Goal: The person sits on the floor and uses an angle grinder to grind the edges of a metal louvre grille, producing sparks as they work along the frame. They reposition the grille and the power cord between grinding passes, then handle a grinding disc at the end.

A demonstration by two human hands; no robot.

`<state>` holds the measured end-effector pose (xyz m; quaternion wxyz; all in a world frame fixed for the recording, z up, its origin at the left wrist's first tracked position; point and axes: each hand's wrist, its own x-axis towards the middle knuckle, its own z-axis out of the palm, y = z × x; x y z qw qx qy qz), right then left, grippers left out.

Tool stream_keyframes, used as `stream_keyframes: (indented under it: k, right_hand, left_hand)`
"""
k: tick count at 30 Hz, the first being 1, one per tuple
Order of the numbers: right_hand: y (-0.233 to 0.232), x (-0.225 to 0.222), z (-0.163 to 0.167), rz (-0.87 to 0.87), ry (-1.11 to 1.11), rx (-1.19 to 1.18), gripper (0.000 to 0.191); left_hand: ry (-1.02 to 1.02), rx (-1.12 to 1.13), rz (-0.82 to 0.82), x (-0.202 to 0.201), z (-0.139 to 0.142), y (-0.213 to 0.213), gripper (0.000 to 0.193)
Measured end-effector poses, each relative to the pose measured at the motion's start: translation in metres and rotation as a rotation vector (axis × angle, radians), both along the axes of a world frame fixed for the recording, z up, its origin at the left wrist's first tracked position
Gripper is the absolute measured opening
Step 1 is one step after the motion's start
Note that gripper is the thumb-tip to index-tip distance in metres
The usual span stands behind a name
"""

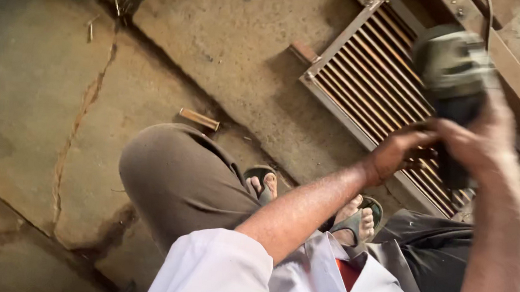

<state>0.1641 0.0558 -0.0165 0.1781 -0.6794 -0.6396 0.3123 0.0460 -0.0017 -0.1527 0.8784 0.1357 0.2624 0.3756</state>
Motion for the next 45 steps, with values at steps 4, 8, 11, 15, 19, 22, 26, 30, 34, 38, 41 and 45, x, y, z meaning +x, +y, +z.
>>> stream_keyframes:
  k: [4,8,11,15,19,22,26,30,34,38,41,45]
  right_hand:
    - [0.012,-0.045,-0.039,0.095,-0.069,-0.183,0.09]
    - [0.016,-0.058,-0.055,0.241,-0.267,-0.31,0.086]
    - [0.02,-0.068,-0.069,0.307,-0.348,-0.351,0.096]
    - [0.018,-0.08,-0.085,0.39,-0.418,-0.387,0.106]
    - [0.019,-0.089,-0.093,0.487,-0.297,-0.275,0.109]
    - [0.025,-0.102,-0.093,0.469,-0.426,-0.298,0.111]
    - [0.028,-0.109,-0.091,0.513,-0.33,-0.245,0.11]
    - [0.026,-0.115,-0.087,0.515,-0.37,-0.27,0.113]
    - [0.027,-0.118,-0.085,0.461,-0.501,-0.342,0.113]
    - [0.032,-0.115,-0.08,0.474,-0.52,-0.352,0.117]
    - [0.035,-0.117,-0.084,0.475,-0.579,-0.365,0.118]
    - [0.041,-0.12,-0.089,0.492,-0.585,-0.323,0.119]
  left_hand:
    - [-0.074,-0.276,0.245,-0.014,0.004,-0.009,0.03]
    - [0.084,-0.099,0.324,-0.015,0.002,-0.022,0.052]
    - [0.187,0.049,0.4,-0.014,-0.002,-0.03,0.077]
    - [0.496,0.105,0.347,-0.018,-0.002,-0.037,0.106]
    - [0.754,0.056,0.242,-0.02,0.001,-0.038,0.128]
    - [0.667,0.027,0.294,-0.021,0.0,-0.031,0.117]
    - [0.797,0.047,0.34,-0.022,-0.003,-0.026,0.123]
    - [0.796,0.046,0.329,-0.018,-0.01,-0.028,0.099]
    - [0.713,0.027,0.357,-0.013,-0.018,-0.025,0.08]
    - [0.756,0.112,0.398,-0.007,-0.014,-0.025,0.074]
    - [0.63,0.024,0.368,-0.009,-0.013,-0.021,0.068]
    - [0.563,0.018,0.436,-0.012,-0.013,-0.012,0.066]
